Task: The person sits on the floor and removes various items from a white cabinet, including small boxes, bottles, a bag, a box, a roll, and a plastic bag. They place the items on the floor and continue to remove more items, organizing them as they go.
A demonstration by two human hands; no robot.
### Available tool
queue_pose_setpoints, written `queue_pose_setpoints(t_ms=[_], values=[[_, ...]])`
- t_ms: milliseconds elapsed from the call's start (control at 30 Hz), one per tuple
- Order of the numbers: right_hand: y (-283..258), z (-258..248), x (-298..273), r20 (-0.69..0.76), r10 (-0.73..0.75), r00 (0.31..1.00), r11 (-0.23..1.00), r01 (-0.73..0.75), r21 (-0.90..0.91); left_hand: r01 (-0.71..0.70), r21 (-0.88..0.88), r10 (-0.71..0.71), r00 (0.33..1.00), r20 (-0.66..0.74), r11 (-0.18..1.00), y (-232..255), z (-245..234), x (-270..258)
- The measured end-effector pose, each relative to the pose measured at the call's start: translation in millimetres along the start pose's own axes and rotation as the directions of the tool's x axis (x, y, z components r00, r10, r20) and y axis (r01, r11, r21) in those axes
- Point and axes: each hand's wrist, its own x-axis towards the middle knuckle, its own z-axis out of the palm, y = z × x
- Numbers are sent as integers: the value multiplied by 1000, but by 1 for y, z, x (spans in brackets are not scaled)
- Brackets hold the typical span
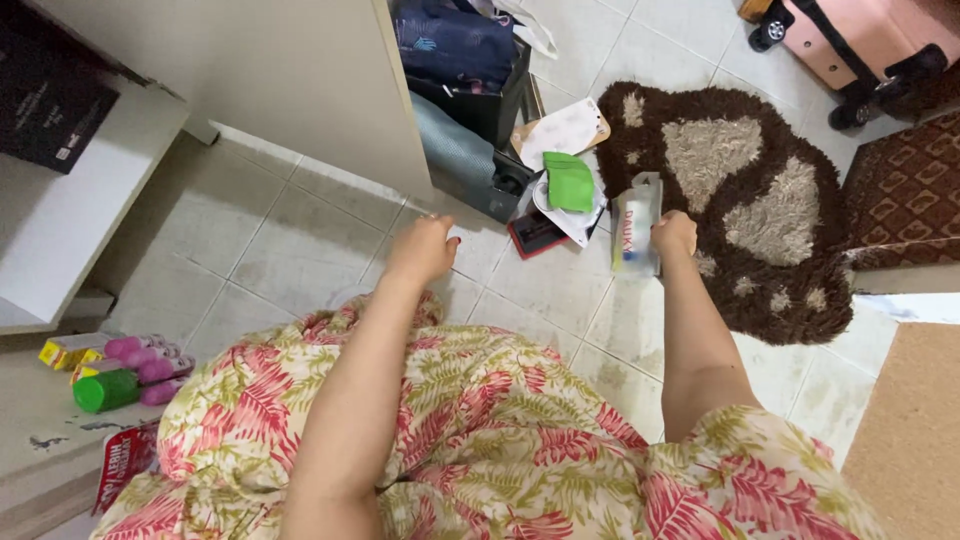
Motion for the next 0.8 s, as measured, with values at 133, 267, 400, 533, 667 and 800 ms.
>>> queue_pose_setpoints(t_ms=[133, 267, 400, 533, 667, 800], values=[[-10, -12, -24, -237, -368, 899, 930, 351, -112, -26, 10, 26, 1000, -8, 1000, 0, 0, 4], [-60, -35, -80, -119, -447, 886, 873, 405, -271, -31, -40, 30, 998, -48, 999, -1, 5, 11], [-87, -17, -113, -144, -783, 604, 616, 785, -56, -50, 63, 48, 998, 36, 997, -1, -8, 7], [-143, 12, -164, 48, -898, 437, 430, 849, 306, -107, -190, 105, 994, -23, 976, -24, -97, -29], [-241, 10, -254, 162, -958, 236, 287, 780, 556, 116, -251, -172, 961, -216, 961, -70, -204, -105], [-353, 30, -336, 189, -982, -10, 114, 768, 630, 427, -163, -451, 759, -469, 889, -147, -237, -161]])
